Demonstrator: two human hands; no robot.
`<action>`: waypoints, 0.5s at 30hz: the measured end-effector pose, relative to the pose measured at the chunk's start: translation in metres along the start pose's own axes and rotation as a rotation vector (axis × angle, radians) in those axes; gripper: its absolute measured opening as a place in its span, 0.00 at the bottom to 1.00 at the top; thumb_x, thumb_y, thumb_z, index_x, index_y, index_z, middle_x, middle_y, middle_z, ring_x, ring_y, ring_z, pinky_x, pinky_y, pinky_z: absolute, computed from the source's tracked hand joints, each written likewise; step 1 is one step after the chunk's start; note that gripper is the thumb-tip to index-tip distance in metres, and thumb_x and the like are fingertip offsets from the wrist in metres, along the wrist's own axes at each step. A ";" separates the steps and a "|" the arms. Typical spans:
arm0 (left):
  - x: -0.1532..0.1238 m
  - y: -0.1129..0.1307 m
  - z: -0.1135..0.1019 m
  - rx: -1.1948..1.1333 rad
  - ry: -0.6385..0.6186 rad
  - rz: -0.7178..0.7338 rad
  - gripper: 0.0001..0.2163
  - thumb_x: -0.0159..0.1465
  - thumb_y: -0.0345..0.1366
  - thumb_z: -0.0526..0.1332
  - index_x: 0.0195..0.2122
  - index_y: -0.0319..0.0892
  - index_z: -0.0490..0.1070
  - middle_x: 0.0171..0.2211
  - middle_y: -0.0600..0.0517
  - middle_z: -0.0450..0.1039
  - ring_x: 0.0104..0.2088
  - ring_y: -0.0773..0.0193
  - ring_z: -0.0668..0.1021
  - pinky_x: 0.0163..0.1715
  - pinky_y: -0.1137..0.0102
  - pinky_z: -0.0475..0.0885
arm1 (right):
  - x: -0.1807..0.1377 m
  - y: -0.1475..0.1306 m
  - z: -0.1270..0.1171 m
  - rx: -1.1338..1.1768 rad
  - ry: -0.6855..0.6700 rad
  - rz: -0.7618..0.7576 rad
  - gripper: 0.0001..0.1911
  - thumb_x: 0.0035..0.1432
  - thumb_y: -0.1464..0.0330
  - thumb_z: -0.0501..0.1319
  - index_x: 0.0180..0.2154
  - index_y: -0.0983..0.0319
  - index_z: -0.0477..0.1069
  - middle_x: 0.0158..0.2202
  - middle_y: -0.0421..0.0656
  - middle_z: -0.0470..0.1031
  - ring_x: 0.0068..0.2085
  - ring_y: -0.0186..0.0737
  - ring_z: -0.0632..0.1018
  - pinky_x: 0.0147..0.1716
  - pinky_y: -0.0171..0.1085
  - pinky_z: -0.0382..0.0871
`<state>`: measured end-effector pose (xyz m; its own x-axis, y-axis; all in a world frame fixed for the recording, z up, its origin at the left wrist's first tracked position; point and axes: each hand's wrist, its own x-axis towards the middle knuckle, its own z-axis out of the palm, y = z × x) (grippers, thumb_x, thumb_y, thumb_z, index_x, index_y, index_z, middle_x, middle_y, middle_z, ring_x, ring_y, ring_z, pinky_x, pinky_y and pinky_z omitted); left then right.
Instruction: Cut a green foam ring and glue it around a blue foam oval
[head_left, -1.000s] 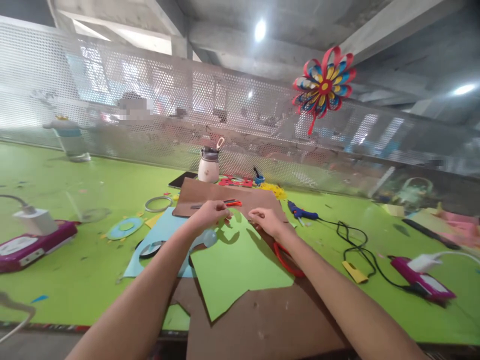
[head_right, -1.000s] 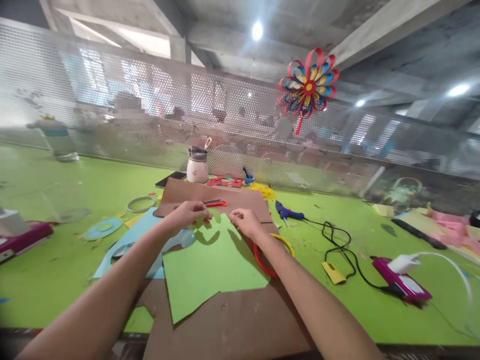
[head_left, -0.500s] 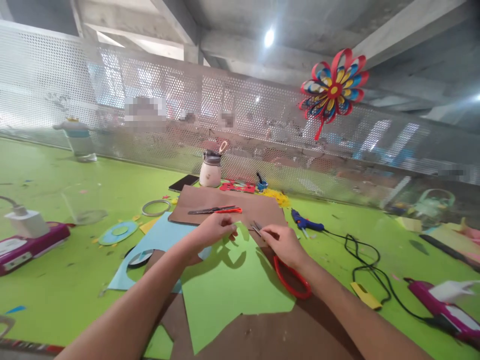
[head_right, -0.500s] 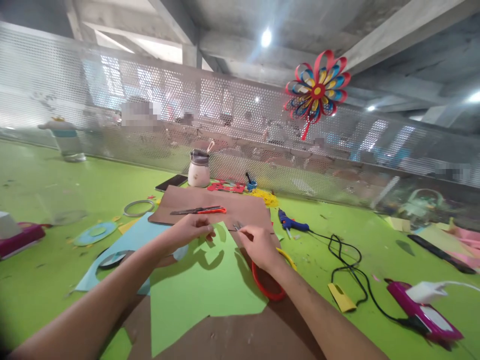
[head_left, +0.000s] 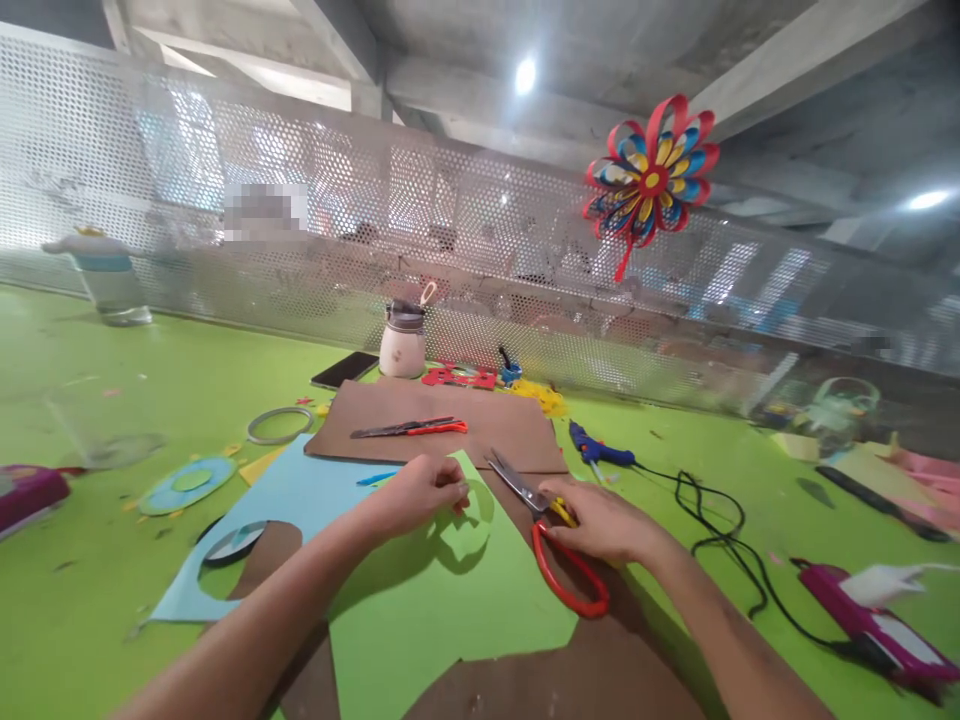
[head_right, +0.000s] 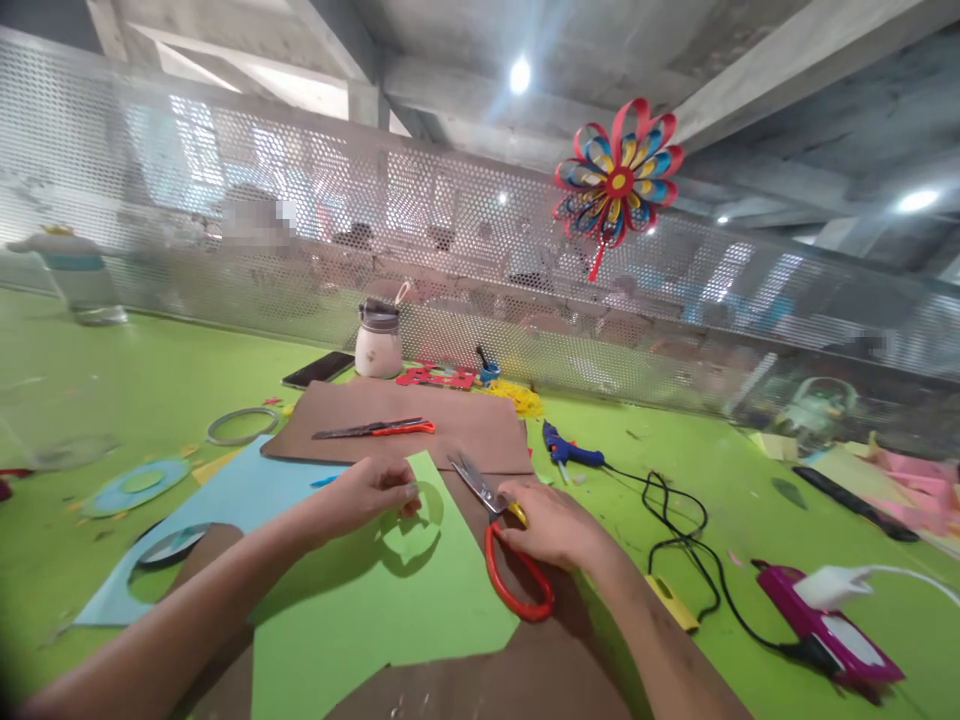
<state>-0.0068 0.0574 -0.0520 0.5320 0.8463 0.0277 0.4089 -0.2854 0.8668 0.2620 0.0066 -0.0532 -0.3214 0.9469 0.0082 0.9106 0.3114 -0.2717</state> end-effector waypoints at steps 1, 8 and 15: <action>0.001 0.000 -0.001 -0.009 0.010 -0.009 0.10 0.54 0.42 0.59 0.23 0.40 0.72 0.24 0.49 0.78 0.27 0.60 0.77 0.28 0.69 0.68 | 0.001 -0.001 0.001 -0.005 -0.004 0.005 0.15 0.51 0.63 0.62 0.43 0.53 0.70 0.39 0.42 0.77 0.37 0.46 0.76 0.31 0.36 0.62; 0.003 0.000 -0.013 -0.177 0.153 -0.154 0.11 0.54 0.43 0.58 0.26 0.39 0.70 0.30 0.47 0.79 0.33 0.59 0.78 0.29 0.68 0.66 | 0.001 0.006 0.002 -0.010 -0.088 0.074 0.20 0.51 0.59 0.63 0.47 0.54 0.68 0.42 0.45 0.76 0.39 0.48 0.76 0.33 0.38 0.63; -0.005 0.008 -0.011 -0.362 0.138 -0.187 0.11 0.54 0.44 0.59 0.28 0.40 0.69 0.33 0.47 0.79 0.38 0.58 0.78 0.28 0.70 0.63 | 0.003 0.013 0.008 0.036 -0.176 0.117 0.20 0.57 0.62 0.61 0.50 0.60 0.65 0.43 0.45 0.73 0.39 0.43 0.75 0.37 0.45 0.69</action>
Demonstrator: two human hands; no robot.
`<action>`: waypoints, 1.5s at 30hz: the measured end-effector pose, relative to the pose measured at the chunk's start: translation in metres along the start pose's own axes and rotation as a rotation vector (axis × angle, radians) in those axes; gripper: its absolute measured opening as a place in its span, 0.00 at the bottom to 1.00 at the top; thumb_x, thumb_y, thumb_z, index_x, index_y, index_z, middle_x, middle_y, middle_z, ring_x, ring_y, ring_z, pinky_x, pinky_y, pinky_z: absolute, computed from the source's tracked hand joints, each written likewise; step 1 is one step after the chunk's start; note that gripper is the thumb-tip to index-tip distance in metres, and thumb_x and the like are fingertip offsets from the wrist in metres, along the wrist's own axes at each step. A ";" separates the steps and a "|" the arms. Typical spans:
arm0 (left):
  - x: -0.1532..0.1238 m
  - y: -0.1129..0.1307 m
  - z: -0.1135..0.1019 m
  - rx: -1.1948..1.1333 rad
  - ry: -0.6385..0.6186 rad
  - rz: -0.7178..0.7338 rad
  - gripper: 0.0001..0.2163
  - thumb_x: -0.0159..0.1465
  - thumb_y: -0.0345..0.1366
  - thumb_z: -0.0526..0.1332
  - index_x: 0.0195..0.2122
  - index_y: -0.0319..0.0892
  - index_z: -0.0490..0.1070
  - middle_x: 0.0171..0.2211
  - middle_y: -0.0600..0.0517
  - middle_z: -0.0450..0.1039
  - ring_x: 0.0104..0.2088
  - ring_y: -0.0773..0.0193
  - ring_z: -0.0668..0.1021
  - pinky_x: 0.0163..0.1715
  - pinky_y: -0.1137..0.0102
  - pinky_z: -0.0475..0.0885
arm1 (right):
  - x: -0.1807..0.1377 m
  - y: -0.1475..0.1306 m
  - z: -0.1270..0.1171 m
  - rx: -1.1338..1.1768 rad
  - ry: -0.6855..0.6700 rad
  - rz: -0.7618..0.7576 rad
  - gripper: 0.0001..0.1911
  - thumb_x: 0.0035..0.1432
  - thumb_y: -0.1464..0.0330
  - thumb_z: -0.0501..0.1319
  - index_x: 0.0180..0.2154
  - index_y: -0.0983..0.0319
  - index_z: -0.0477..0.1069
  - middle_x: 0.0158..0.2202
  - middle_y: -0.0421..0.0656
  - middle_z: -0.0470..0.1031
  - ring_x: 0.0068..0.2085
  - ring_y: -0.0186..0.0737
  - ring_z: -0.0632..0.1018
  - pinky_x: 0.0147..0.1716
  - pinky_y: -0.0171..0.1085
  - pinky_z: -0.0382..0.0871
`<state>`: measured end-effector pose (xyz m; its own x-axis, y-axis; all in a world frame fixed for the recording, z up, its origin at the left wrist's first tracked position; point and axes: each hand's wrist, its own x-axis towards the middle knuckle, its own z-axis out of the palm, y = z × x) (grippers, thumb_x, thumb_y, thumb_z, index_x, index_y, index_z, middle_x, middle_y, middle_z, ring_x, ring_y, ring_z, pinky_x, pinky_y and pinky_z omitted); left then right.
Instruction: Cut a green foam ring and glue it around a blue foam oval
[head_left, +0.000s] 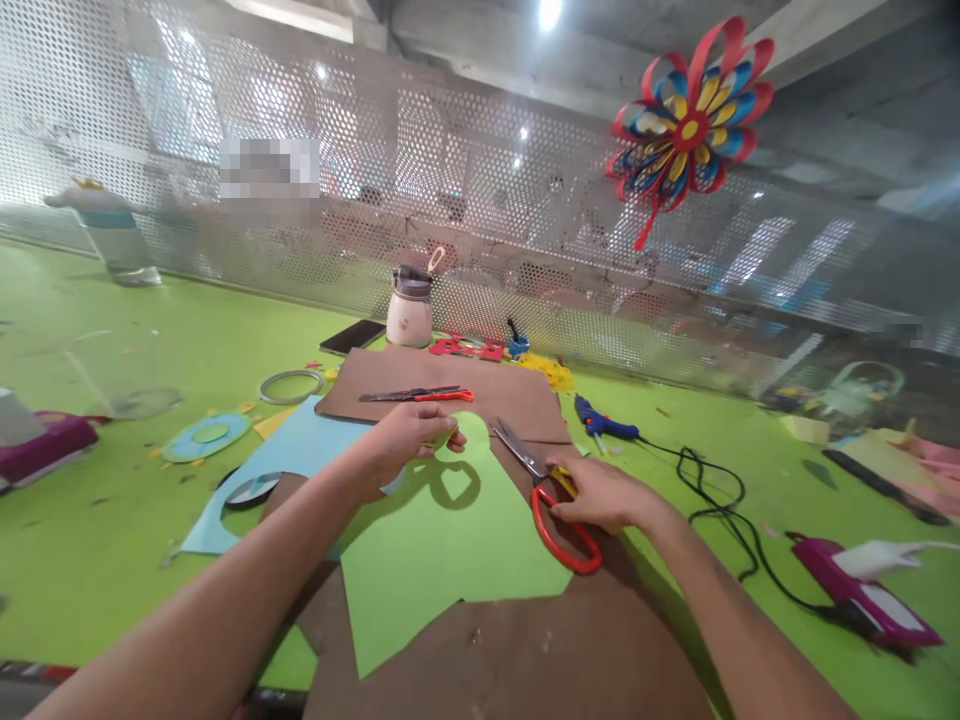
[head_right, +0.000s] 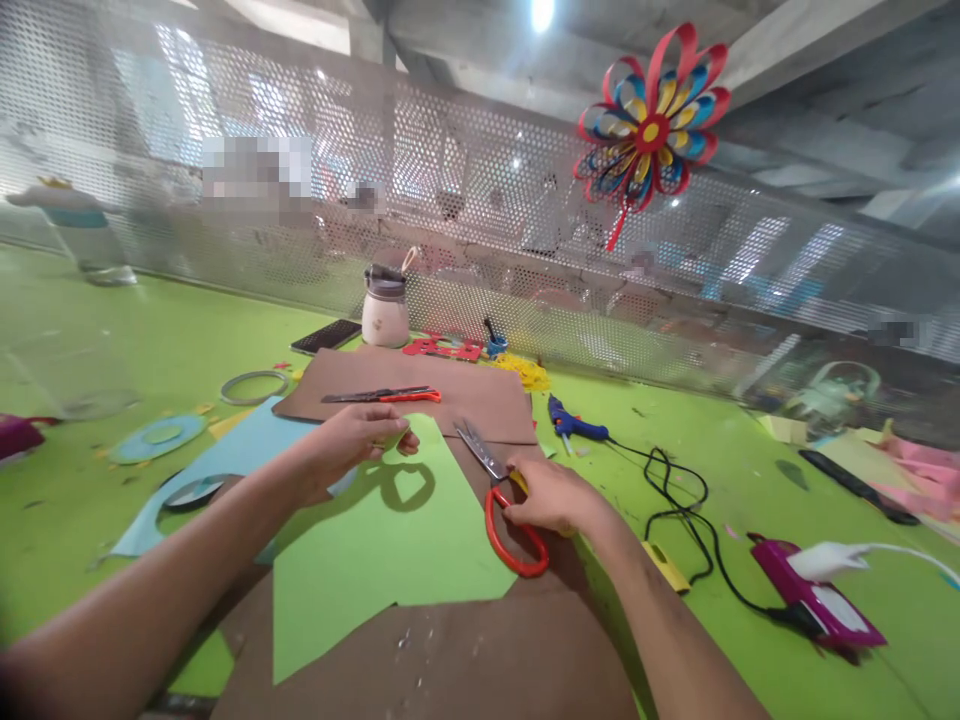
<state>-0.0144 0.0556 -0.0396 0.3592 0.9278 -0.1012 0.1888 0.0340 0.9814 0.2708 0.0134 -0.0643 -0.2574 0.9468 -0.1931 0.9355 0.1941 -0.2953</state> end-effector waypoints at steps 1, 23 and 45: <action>-0.001 0.001 0.001 -0.016 0.003 0.008 0.11 0.54 0.44 0.59 0.28 0.40 0.69 0.33 0.47 0.79 0.38 0.57 0.78 0.29 0.70 0.63 | 0.001 0.001 0.000 0.021 -0.008 -0.002 0.18 0.59 0.62 0.59 0.50 0.61 0.65 0.44 0.45 0.72 0.38 0.42 0.75 0.37 0.45 0.70; -0.017 0.023 0.005 -0.148 0.074 0.324 0.07 0.56 0.38 0.62 0.28 0.39 0.73 0.27 0.49 0.77 0.30 0.64 0.75 0.35 0.68 0.67 | -0.029 -0.052 -0.011 1.124 0.193 -0.267 0.15 0.56 0.71 0.56 0.46 0.58 0.69 0.36 0.43 0.74 0.39 0.44 0.76 0.45 0.46 0.68; -0.027 0.026 0.024 -0.087 -0.273 0.055 0.10 0.59 0.40 0.58 0.27 0.39 0.70 0.26 0.52 0.69 0.28 0.66 0.70 0.27 0.72 0.65 | -0.037 -0.089 0.011 0.983 0.535 -0.138 0.20 0.55 0.66 0.61 0.50 0.56 0.64 0.32 0.38 0.70 0.30 0.37 0.73 0.31 0.36 0.68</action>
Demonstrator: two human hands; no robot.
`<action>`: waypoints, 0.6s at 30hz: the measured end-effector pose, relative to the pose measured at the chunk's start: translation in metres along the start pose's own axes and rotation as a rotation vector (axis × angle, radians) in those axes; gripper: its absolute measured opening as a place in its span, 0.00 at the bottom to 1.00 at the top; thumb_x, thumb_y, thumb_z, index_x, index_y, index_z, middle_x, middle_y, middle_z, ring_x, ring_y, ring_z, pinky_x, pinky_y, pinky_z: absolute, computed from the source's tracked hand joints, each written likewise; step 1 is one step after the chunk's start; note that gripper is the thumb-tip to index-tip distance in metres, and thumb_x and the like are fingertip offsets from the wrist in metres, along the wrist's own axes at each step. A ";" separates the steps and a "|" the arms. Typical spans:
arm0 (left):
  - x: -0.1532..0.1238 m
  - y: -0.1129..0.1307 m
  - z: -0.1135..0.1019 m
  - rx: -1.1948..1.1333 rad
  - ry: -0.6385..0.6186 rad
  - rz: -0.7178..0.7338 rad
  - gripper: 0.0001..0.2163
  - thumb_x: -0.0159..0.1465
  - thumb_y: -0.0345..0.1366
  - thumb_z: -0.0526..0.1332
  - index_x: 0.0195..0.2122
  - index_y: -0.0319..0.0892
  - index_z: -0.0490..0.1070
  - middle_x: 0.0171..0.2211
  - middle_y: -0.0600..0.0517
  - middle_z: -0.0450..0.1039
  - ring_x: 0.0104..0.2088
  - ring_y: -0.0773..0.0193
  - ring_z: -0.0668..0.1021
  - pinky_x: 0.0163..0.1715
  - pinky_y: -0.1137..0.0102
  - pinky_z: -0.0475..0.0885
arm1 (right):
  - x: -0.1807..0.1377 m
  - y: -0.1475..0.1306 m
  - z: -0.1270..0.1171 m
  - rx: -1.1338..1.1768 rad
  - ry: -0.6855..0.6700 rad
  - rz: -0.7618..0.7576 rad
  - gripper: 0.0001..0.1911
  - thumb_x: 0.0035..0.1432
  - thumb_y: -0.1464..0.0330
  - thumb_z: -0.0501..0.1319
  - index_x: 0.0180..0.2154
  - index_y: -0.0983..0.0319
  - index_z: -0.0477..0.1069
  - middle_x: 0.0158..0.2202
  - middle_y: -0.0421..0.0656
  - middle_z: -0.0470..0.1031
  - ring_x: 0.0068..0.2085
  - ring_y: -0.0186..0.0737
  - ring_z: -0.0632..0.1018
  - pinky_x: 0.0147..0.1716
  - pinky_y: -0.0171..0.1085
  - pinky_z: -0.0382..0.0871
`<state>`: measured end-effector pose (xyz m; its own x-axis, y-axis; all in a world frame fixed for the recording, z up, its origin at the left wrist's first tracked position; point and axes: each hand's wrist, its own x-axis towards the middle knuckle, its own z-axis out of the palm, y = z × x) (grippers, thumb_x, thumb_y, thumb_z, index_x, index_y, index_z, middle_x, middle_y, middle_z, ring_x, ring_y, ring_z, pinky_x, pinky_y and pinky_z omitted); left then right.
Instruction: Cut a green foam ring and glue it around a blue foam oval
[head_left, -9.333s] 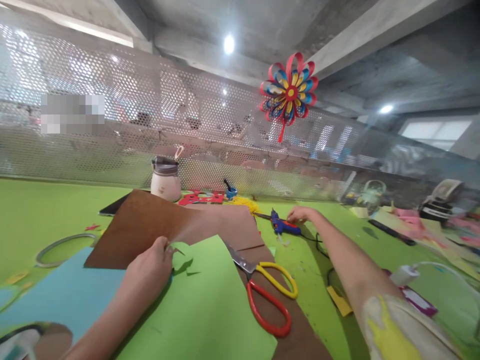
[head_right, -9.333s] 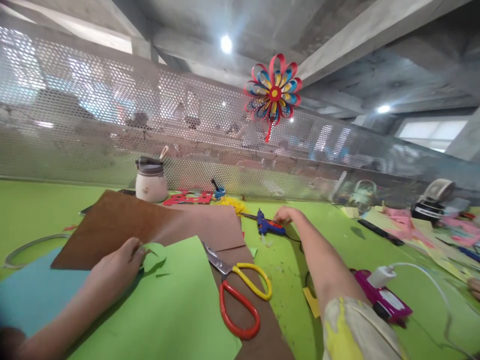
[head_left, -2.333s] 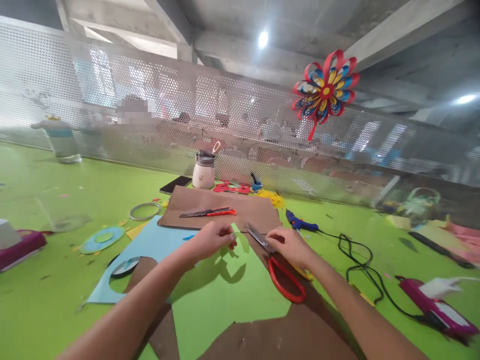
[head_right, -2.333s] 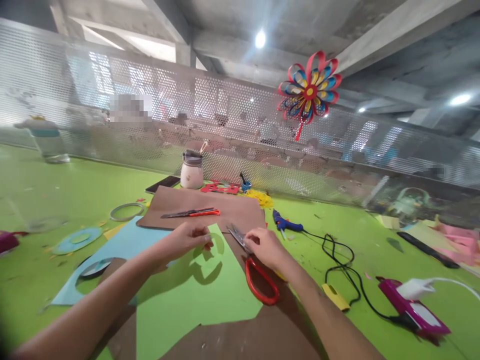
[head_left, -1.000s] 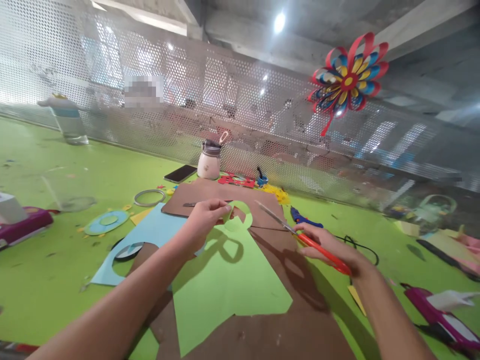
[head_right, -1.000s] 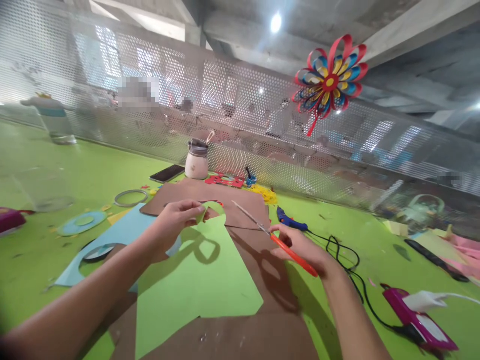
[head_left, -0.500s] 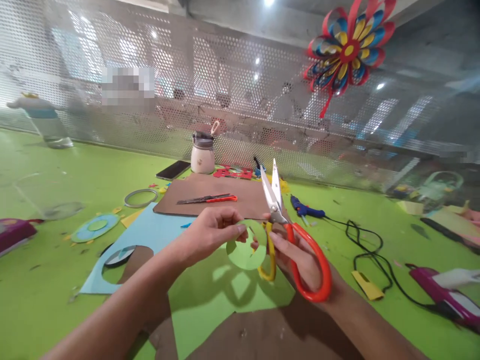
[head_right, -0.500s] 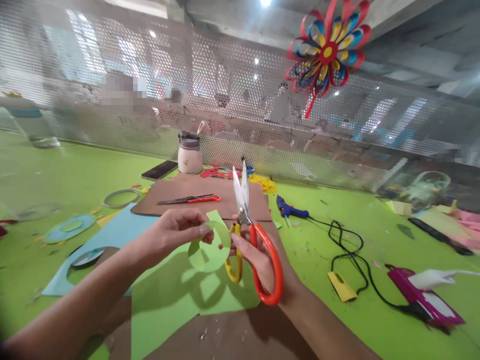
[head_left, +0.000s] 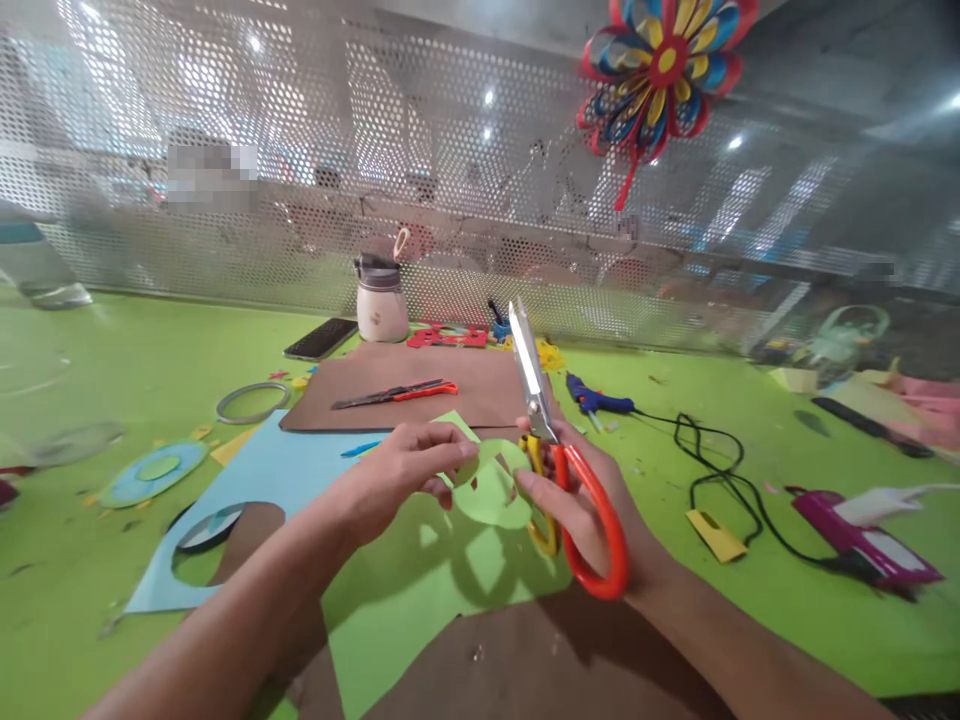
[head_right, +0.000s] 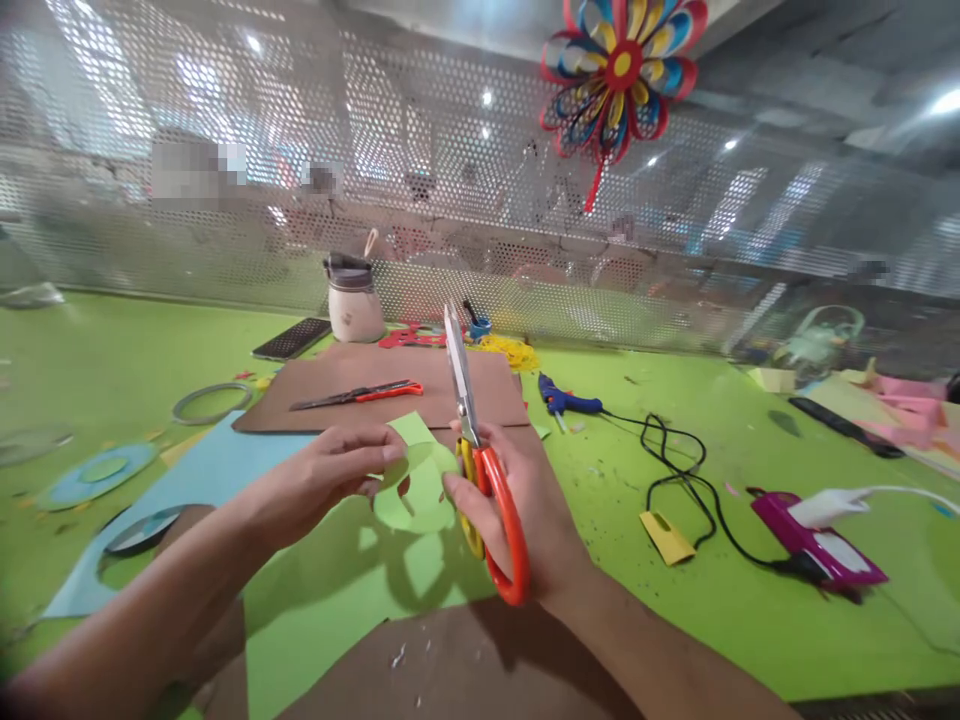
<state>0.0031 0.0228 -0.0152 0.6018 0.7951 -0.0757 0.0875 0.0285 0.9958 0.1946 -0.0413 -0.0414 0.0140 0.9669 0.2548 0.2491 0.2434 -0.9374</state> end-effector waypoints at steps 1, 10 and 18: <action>0.001 0.000 -0.001 -0.008 -0.008 -0.011 0.08 0.57 0.39 0.60 0.26 0.39 0.71 0.25 0.53 0.68 0.26 0.67 0.69 0.26 0.72 0.66 | 0.001 0.000 0.000 0.006 0.002 -0.015 0.20 0.55 0.67 0.61 0.51 0.56 0.64 0.32 0.38 0.70 0.30 0.37 0.73 0.31 0.36 0.69; 0.001 0.000 -0.006 0.063 -0.039 -0.011 0.02 0.52 0.32 0.63 0.23 0.41 0.72 0.19 0.53 0.71 0.22 0.66 0.71 0.24 0.72 0.65 | 0.005 -0.006 -0.002 -0.005 0.073 -0.108 0.20 0.54 0.71 0.61 0.50 0.55 0.64 0.34 0.38 0.70 0.31 0.35 0.72 0.31 0.34 0.70; -0.001 0.000 -0.007 0.050 -0.085 0.016 0.05 0.55 0.36 0.63 0.25 0.41 0.72 0.21 0.52 0.73 0.24 0.66 0.71 0.27 0.70 0.66 | 0.004 -0.009 -0.004 0.098 0.086 -0.048 0.18 0.54 0.68 0.62 0.48 0.57 0.65 0.32 0.38 0.69 0.31 0.35 0.72 0.32 0.35 0.69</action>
<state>-0.0030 0.0260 -0.0147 0.6684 0.7408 -0.0664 0.1156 -0.0152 0.9932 0.1958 -0.0397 -0.0308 0.0880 0.9448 0.3157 0.1556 0.3000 -0.9412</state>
